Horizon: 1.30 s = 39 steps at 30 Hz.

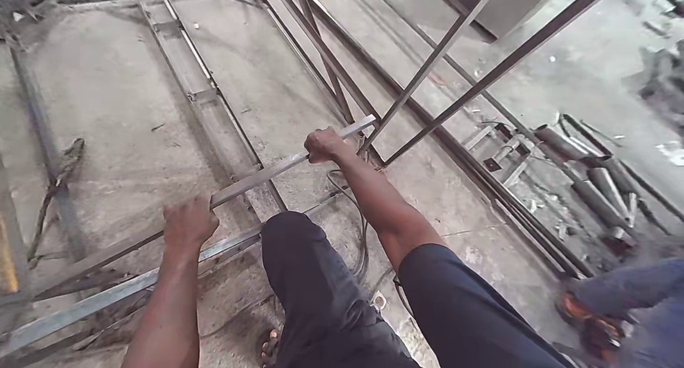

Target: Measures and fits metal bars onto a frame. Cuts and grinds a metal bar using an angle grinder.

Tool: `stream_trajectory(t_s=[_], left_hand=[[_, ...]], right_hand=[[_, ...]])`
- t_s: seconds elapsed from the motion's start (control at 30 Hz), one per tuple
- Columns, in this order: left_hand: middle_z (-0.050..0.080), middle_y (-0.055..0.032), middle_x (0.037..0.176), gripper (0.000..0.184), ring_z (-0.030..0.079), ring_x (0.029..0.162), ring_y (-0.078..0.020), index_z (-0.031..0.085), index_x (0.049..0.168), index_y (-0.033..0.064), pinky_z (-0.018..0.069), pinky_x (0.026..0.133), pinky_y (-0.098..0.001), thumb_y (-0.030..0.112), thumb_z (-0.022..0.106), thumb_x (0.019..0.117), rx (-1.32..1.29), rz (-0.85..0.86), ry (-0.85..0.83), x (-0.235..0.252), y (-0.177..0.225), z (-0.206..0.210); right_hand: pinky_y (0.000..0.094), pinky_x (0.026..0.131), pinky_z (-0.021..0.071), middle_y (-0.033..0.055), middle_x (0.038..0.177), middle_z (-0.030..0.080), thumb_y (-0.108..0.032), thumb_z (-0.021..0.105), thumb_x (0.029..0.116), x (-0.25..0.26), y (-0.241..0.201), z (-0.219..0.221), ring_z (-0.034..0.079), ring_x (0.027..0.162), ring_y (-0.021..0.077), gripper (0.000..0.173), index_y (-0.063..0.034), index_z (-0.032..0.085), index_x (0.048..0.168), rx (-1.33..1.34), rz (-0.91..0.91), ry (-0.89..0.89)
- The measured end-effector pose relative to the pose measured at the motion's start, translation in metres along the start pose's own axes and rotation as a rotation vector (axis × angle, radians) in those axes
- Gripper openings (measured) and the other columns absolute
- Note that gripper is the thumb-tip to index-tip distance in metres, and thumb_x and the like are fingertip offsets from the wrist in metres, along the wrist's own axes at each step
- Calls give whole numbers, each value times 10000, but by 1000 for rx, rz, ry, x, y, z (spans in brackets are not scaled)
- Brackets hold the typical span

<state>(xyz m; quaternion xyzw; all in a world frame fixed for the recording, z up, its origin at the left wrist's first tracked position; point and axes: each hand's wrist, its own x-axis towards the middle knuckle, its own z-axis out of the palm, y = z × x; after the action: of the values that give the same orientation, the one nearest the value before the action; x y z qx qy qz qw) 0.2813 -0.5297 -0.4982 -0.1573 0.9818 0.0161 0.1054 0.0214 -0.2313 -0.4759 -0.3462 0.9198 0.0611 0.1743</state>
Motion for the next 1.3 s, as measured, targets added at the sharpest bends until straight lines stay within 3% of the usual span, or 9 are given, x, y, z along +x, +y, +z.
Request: stream_trajectory(t_s=[0.33,0.5,0.83,0.93,1.1,1.3], left_hand=[[698,-231,985,189,684,950,-447,654,1036,18,499,870,-658,192,638,963,-4,14,93,2,-1,-4],[677,-273,1085,299,652,1061,-473,657,1101,-45,479,937,-671,230,665,984,-20,11,132,5,-4,2],[652,-285,1203,381,609,1157,-502,621,1276,0,469,977,-677,241,685,988,-32,-14,166,8,-5,1],[638,-272,1263,391,598,1190,-493,614,1326,20,457,1008,-675,184,682,978,-46,-21,163,10,-8,3],[639,-268,1250,376,597,1182,-492,623,1287,20,470,993,-665,141,710,942,-23,-13,133,13,-9,9],[651,-252,1223,454,605,1179,-473,637,1248,28,433,1007,-702,166,759,833,-14,-49,37,8,2,0]], right_hand=[[611,734,474,66,821,687,-421,715,789,18,1,-3,670,824,291,255,-170,669,788,-13,-33,58],[605,706,492,65,826,686,-426,710,785,31,1,-9,674,830,296,254,-175,670,789,-22,-32,42],[627,709,519,97,877,704,-385,747,776,53,-1,-21,686,870,328,247,-147,697,822,-35,-53,11],[627,756,525,99,904,710,-381,748,789,65,-2,-15,688,906,328,246,-144,705,840,-30,-59,28],[618,743,511,90,873,703,-399,731,794,63,-3,1,685,874,314,255,-150,691,828,-15,-41,12],[601,652,521,81,826,693,-441,714,783,40,-3,9,690,819,308,285,-159,679,799,11,-2,24]])
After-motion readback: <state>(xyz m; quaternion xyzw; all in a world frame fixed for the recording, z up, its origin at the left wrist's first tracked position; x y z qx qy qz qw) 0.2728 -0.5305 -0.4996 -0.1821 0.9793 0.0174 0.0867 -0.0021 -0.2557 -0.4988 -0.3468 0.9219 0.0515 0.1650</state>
